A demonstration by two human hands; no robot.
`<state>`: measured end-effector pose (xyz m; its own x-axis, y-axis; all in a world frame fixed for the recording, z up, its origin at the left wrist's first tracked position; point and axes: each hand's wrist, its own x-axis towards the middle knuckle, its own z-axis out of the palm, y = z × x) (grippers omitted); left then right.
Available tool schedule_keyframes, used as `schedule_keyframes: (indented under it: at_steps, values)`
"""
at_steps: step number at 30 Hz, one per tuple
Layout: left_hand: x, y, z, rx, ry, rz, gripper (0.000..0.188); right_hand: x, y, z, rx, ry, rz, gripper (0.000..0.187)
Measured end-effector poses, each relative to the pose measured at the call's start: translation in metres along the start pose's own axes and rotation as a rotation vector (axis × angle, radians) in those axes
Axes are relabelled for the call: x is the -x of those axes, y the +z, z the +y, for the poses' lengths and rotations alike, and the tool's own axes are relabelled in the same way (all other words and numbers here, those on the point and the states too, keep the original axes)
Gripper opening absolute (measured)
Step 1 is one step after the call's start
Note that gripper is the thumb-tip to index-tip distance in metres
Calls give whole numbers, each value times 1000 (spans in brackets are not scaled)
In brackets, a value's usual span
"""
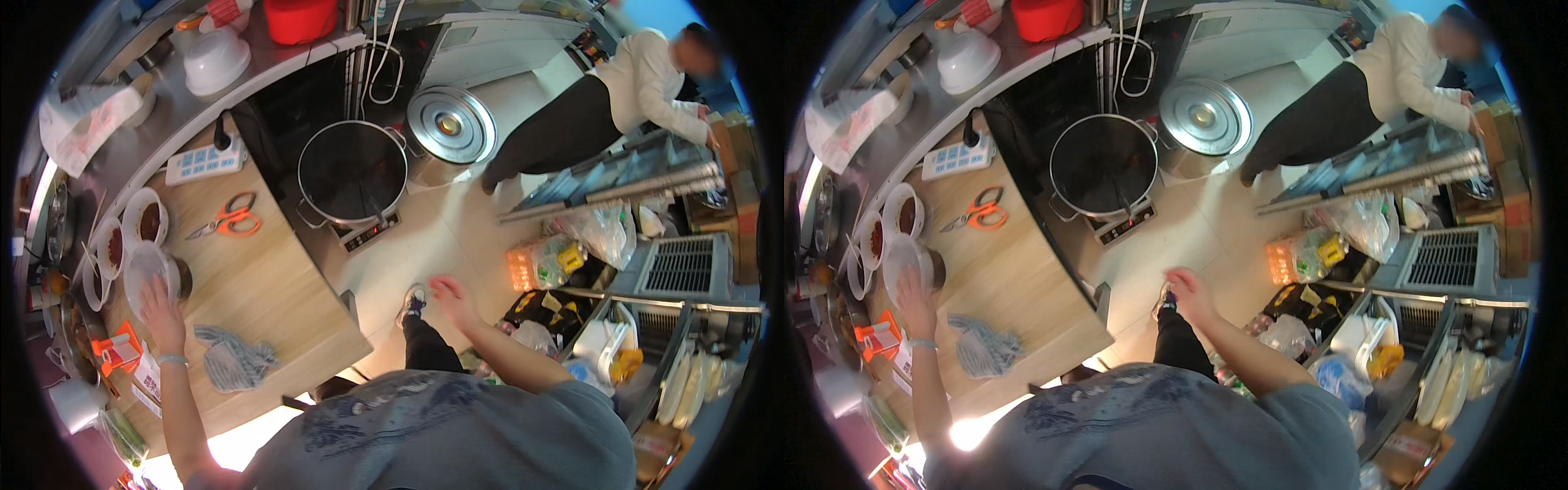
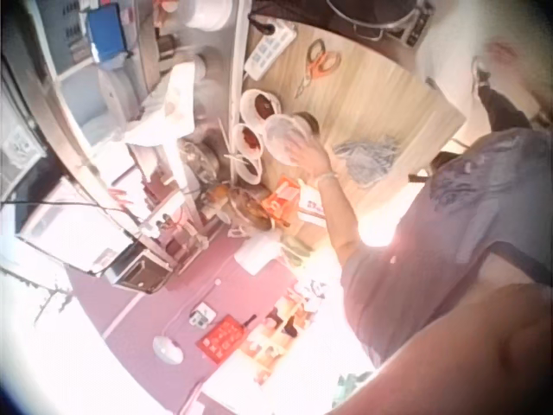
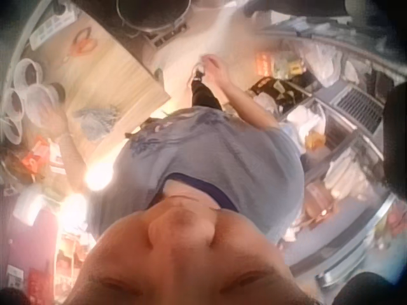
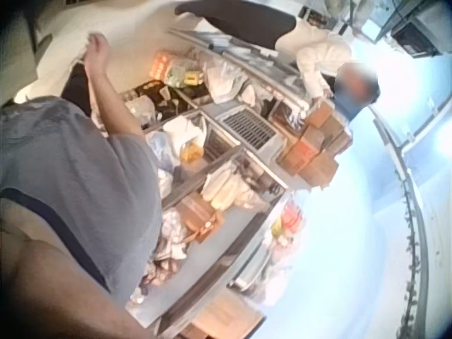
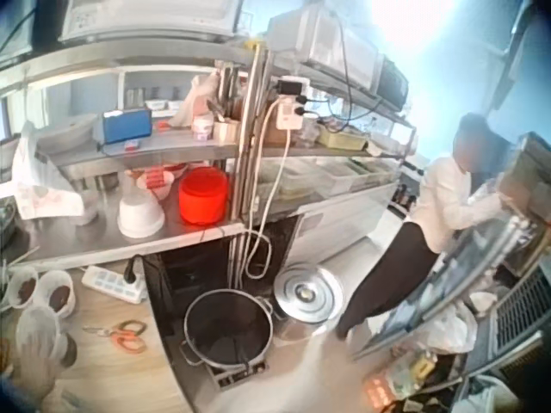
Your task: The person assembles a takeout meal by placing lettuce and a cooked meat item into a plastic container, then ladles broth over it from a pot. They add a spoonful of sauce, seal the container with a lid, and place it into a paper bag.
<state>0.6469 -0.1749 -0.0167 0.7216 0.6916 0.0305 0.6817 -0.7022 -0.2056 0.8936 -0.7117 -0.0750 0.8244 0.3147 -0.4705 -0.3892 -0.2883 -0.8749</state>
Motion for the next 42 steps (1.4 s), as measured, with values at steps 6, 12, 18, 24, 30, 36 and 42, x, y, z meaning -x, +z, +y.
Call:
schedule_keyframes:
  at_steps: [6,12,18,24,30,36,42]
  values:
    - [-2,13,10,-48,-141,-4,73,-51,-177,2,69,271,80,18]
    - [-6,11,10,-51,-173,-98,77,-126,-149,-16,34,476,-149,23]
    - [-36,-56,74,-84,-219,-139,88,-189,-143,-66,30,581,-184,24]
    - [-159,-167,266,431,314,219,57,-294,-158,-165,-93,267,42,15]
    - [-312,-298,417,580,739,547,46,-442,-125,-281,42,137,-140,24]
    - [-449,-349,508,728,400,692,78,-518,-109,-321,121,202,-414,18]
    - [-491,-323,550,723,232,656,102,-557,-173,-285,249,301,-400,19]
